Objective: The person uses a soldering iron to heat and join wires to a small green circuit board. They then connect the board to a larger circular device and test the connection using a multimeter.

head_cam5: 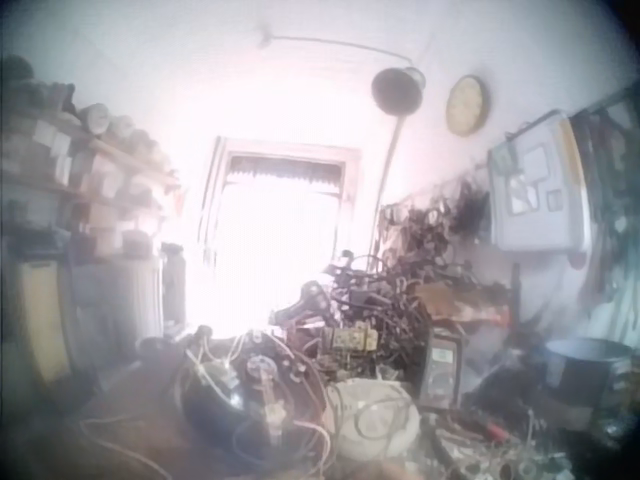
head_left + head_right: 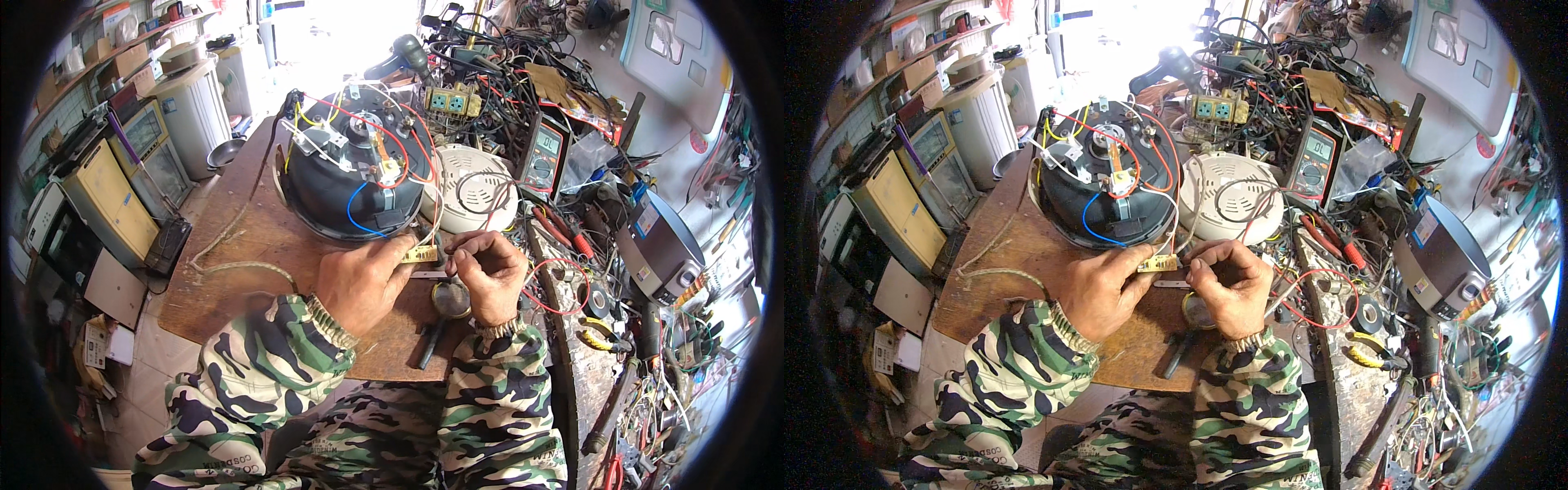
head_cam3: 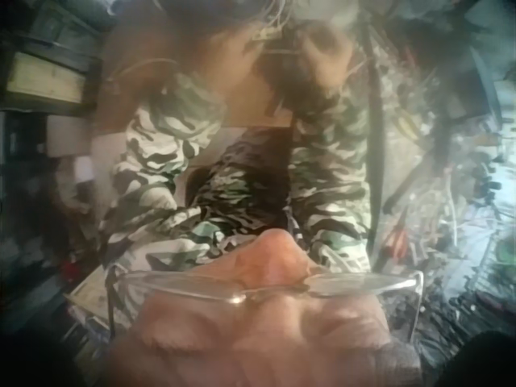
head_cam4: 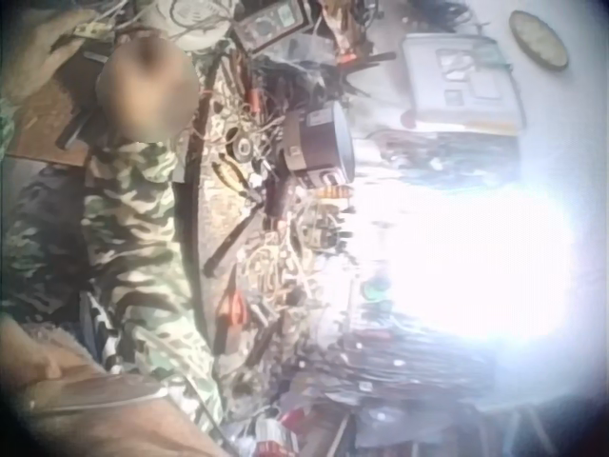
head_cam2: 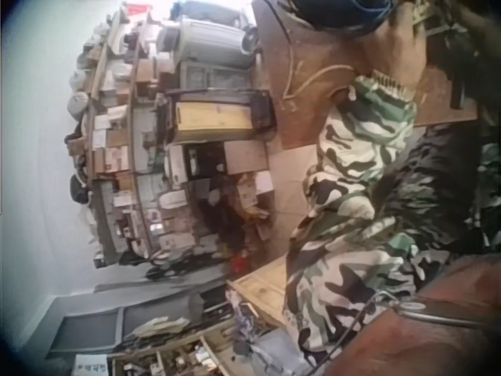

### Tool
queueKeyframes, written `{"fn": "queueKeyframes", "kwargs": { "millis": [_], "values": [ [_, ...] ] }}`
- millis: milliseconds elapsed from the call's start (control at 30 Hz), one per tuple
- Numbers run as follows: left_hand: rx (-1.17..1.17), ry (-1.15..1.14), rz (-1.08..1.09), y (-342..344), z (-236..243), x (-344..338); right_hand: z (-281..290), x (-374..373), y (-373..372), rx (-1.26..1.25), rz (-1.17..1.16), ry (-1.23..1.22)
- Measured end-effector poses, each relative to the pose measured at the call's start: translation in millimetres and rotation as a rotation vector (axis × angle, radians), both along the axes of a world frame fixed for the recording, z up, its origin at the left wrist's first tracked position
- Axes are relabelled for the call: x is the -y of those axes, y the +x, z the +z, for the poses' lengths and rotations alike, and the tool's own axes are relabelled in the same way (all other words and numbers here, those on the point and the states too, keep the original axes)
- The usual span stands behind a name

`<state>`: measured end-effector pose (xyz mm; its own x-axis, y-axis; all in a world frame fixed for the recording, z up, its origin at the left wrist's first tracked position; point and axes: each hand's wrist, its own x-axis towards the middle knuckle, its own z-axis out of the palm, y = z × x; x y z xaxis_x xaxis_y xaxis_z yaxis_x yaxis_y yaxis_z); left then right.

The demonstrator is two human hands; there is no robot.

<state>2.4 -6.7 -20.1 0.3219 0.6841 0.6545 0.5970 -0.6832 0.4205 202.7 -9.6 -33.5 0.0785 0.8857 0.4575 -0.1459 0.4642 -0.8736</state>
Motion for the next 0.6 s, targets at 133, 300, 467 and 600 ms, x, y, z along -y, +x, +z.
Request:
{"fn": "queueKeyframes", "kwargs": {
  "millis": [133, 300, 467, 600],
  "values": [
    [0.095, 0.028, -0.026, 0.2, -3.5, -2.1, -0.4, 1.6, -4.4, 0.047, -0.049, 0.051],
    [0.290, -0.070, -0.123, 2.6, -9.1, -5.9, -5.0, 3.2, -7.1, 0.026, -0.016, 0.079],
    [0.296, -0.027, -0.150, 2.6, -1.7, -3.7, -5.1, -3.9, 1.2, -0.216, 0.057, -0.001],
    [0.258, 0.059, -0.109, 1.3, 0.8, -0.5, -12.0, -11.3, 5.9, -0.289, 0.180, -0.032]
  ]
}}
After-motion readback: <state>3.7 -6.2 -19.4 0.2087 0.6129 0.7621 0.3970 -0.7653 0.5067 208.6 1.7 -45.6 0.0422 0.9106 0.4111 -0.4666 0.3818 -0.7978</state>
